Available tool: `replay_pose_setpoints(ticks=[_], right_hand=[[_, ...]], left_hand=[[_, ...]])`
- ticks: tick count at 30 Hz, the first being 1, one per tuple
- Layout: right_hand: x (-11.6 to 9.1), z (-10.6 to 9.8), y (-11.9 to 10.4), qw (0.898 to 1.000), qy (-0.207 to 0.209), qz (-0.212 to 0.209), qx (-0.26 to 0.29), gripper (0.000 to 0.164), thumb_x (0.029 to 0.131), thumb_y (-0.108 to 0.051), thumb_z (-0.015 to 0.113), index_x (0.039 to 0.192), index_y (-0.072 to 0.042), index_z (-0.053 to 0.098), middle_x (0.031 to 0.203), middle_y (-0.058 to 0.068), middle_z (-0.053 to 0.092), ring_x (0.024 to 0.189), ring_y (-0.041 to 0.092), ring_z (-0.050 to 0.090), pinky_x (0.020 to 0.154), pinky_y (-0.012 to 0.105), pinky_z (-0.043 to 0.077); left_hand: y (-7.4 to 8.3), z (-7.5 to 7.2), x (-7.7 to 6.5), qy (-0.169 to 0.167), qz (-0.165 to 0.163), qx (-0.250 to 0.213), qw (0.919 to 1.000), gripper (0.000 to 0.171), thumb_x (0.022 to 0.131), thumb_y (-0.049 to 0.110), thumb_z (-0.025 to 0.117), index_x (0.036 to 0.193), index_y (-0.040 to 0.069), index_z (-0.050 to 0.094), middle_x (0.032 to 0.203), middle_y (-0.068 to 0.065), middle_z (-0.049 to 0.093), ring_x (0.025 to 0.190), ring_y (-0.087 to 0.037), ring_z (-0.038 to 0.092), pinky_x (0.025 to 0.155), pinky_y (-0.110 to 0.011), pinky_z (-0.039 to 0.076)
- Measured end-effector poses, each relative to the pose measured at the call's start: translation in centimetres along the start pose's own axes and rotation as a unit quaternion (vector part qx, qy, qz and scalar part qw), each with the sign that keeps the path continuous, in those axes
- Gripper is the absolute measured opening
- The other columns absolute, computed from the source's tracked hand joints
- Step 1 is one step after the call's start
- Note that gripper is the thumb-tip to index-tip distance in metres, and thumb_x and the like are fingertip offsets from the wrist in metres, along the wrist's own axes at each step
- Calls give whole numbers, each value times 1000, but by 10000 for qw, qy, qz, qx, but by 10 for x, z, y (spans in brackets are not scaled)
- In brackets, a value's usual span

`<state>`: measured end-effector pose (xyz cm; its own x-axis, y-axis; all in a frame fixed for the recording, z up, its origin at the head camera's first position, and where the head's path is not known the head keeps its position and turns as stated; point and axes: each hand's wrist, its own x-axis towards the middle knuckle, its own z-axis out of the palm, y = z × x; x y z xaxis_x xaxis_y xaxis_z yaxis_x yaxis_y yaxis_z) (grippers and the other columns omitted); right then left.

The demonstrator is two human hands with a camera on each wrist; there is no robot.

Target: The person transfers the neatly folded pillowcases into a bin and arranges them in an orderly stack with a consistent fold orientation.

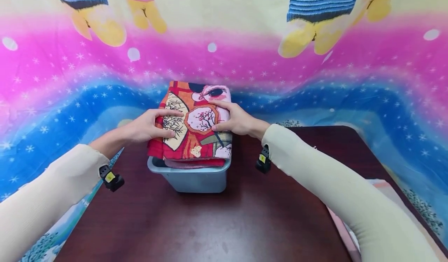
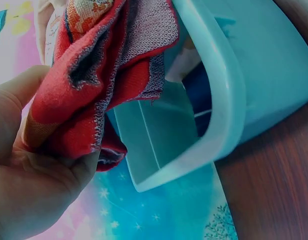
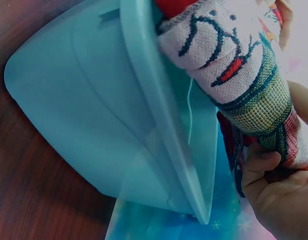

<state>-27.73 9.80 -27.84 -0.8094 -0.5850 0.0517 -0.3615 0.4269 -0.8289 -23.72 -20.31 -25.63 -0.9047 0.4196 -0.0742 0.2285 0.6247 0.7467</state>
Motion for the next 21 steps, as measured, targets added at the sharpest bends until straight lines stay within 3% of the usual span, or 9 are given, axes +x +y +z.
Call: replay_pose_setpoints(ticks=[7, 15, 21], right_hand=[[8, 6, 4, 9998, 55, 26, -181, 82, 91, -15, 76, 159, -24, 32, 132, 17, 56, 109, 28, 63, 93, 37, 55], [11, 10, 8, 9996, 21, 18, -289, 83, 89, -11, 76, 159, -20, 32, 130, 18, 57, 103, 27, 64, 88, 32, 55], [12, 16, 16, 9997, -19, 30, -248, 83, 88, -10, 77, 159, -18, 33, 134, 19, 55, 108, 29, 63, 93, 38, 55]], left_hand=[[-8, 2, 6, 30, 2, 154, 9999, 63, 91, 14, 75, 149, 16, 52, 144, -17, 51, 119, -28, 60, 100, -43, 53], [-17, 6, 11, -9, -78, 303, 9995, 64, 91, 13, 75, 149, 16, 51, 147, -19, 47, 126, -32, 53, 104, -49, 50], [-23, 12, 13, -65, -49, 377, 9993, 63, 90, 13, 75, 149, 14, 51, 152, -20, 42, 138, -33, 40, 110, -52, 45]])
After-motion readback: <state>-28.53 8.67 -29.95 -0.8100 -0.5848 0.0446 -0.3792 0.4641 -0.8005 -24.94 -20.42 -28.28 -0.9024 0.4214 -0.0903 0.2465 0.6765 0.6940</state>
